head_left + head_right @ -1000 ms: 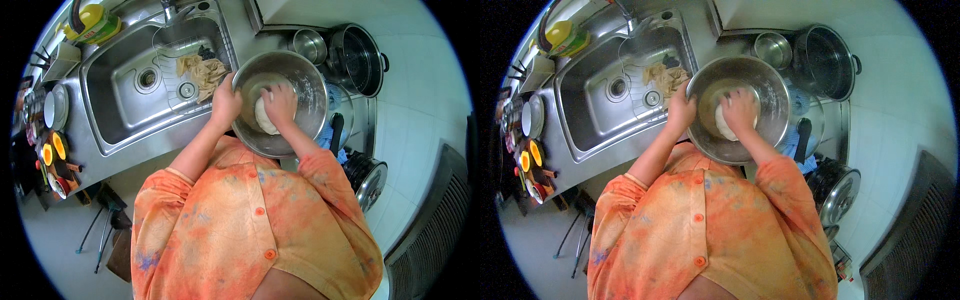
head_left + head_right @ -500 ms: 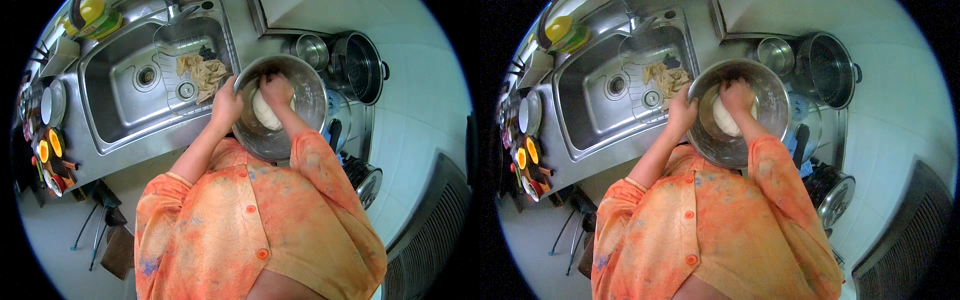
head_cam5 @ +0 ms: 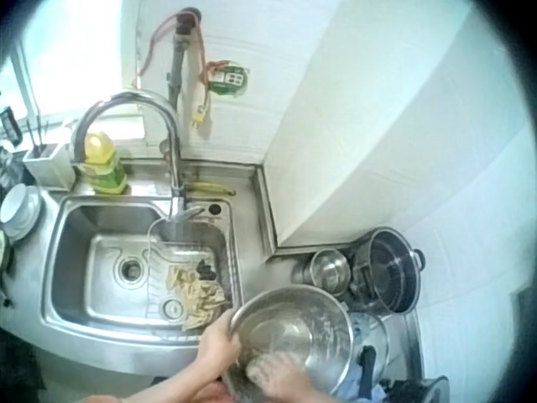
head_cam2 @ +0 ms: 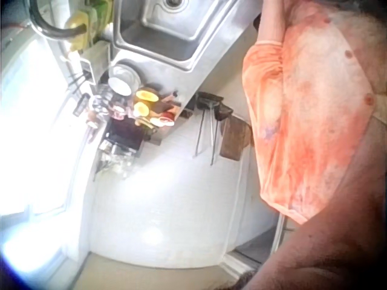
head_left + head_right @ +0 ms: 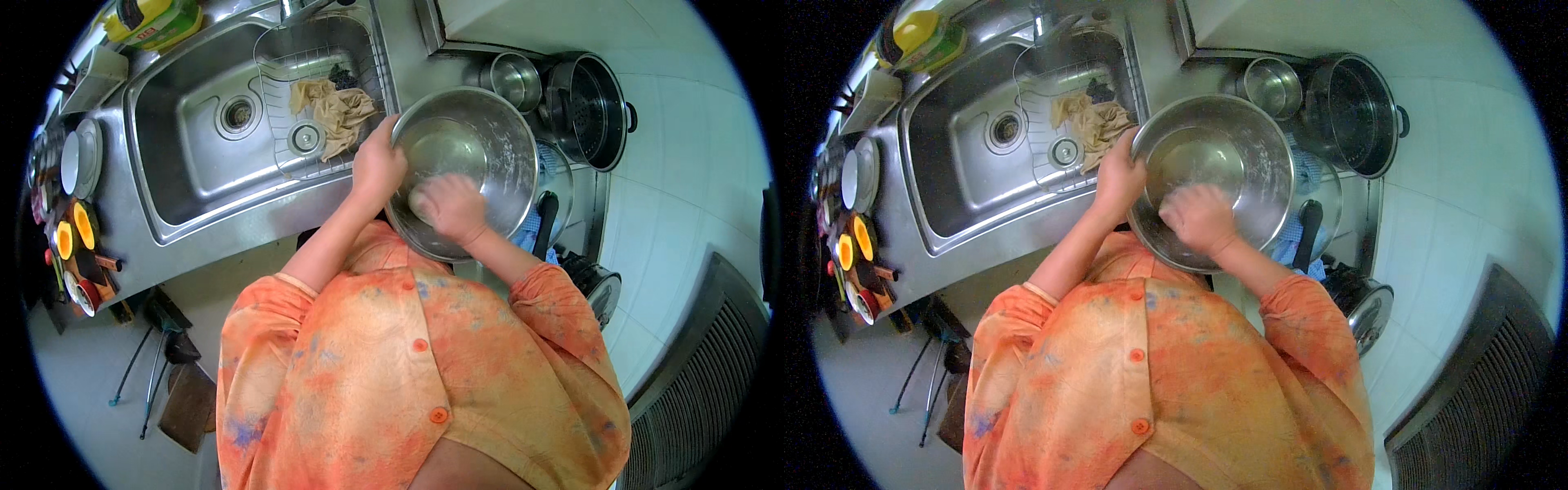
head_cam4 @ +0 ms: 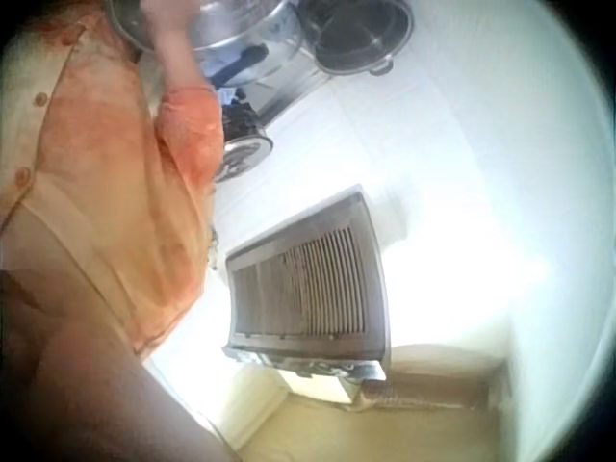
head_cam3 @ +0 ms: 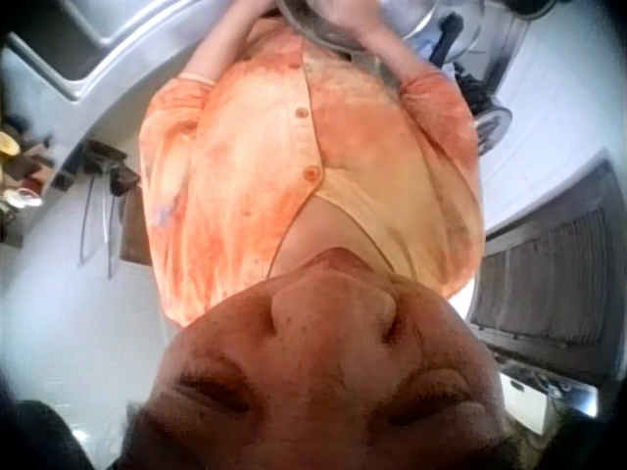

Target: The person kneads a ball of dough by hand inside a metal mixing bowl. They repeatedly press, fold, and turn the dough using both hands to develop its texture.

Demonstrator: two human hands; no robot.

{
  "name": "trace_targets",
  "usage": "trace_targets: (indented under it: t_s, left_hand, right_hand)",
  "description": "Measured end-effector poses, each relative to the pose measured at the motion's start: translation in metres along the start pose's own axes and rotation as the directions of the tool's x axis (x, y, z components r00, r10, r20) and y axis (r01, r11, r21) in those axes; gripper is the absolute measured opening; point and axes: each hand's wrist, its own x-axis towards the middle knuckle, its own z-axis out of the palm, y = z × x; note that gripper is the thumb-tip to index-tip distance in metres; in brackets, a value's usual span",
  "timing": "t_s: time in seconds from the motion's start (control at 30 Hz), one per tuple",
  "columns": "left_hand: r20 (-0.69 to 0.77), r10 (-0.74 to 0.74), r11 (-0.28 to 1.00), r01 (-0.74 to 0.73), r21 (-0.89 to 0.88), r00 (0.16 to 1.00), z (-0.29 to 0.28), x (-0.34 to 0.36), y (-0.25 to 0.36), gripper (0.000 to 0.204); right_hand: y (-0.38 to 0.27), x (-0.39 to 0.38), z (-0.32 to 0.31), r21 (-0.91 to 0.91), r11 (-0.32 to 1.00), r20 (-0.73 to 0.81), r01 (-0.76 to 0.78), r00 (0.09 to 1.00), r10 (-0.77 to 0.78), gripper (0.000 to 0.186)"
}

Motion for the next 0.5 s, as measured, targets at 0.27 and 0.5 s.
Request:
trace_targets:
  t_s: [0.27,0.5]
  left_hand:
    - [0.026,0.019,1.0,-0.019,-0.017,0.999,-0.001,-0.003,-0.005,0.041]
    - [-0.013,0.117,0.993,-0.118,-0.026,0.993,0.0,0.002,-0.007,0.039]
  right_hand:
    - [0.008,0.008,0.037,-0.026,0.996,0.105,-0.085,0.991,0.087,0.02]
    - [0.062,0.057,0.061,0.021,0.893,-0.091,-0.449,0.889,0.449,0.029]
